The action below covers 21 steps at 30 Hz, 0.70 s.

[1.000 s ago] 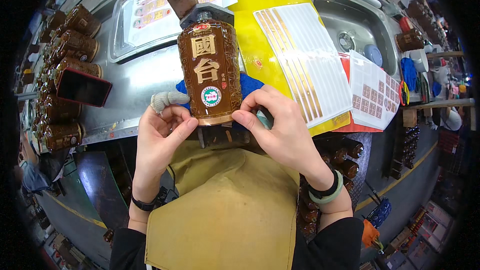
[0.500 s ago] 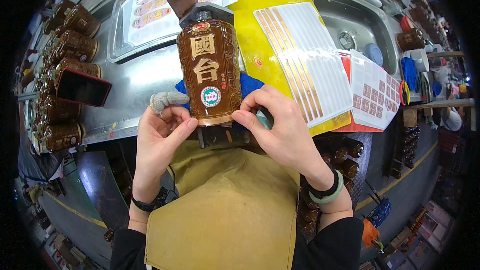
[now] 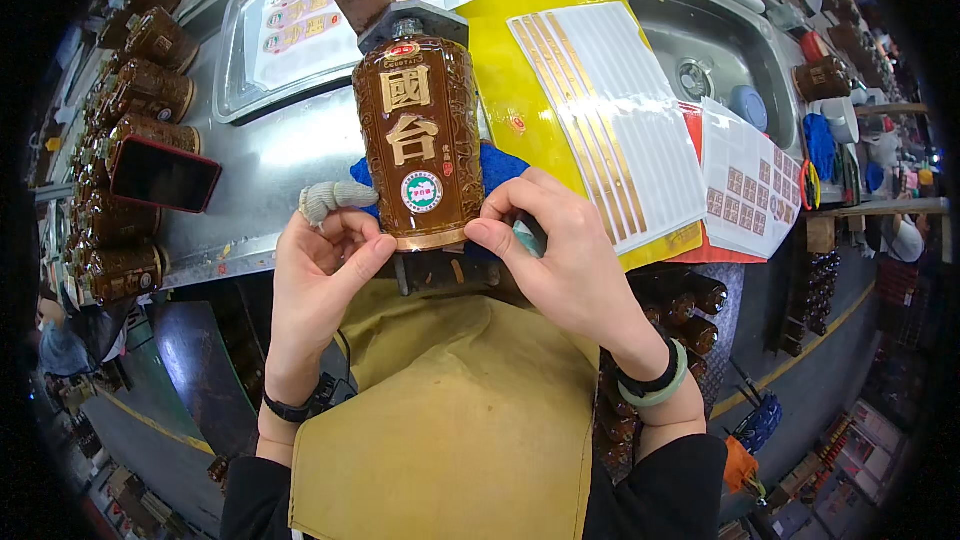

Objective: Applying decorative labels and security ribbons to liquor bottles at a manufacturing workstation.

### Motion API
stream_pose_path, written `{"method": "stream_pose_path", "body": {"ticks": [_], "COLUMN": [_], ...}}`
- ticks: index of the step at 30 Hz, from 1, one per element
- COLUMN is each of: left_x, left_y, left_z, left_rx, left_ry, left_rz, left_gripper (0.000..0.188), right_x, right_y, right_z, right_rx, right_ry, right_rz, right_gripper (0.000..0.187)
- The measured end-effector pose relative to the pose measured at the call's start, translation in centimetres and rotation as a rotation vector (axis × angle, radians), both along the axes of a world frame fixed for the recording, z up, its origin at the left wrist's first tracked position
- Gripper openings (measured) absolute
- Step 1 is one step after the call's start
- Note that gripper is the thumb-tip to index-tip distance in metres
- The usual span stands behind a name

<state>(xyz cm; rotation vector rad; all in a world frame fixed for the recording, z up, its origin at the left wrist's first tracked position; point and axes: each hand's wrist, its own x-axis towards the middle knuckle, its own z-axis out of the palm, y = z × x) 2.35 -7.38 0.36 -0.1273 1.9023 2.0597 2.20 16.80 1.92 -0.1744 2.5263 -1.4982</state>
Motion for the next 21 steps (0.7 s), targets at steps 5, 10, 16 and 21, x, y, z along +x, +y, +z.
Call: {"method": "stream_pose_path", "body": {"ticks": [5, 10, 16, 21], "left_x": [0.11, 0.03, -0.01, -0.03], "left_y": [0.07, 0.04, -0.09, 0.21], "left_z": [-0.05, 0.22, 0.39, 0.11], "left_rx": [0.000, 0.004, -0.036, 0.010], "left_ry": [0.004, -0.018, -0.034, -0.017], "left_rz": [0.009, 0.003, -0.016, 0.024], "left_gripper": [0.040, 0.038, 0.036, 0.042], "right_x": [0.03, 0.01, -0.06, -0.04], "right_y": [0.07, 0.02, 0.03, 0.16], "right_z": [-0.15, 0.02, 0.01, -0.15], "right_rx": [-0.004, 0.011, 0.011, -0.002], "right_ry": [0.033, 0.033, 0.032, 0.007], "right_rz": [0.009, 0.003, 0.007, 0.009], "right_gripper": [0.020, 0.020, 0.020, 0.023]}}
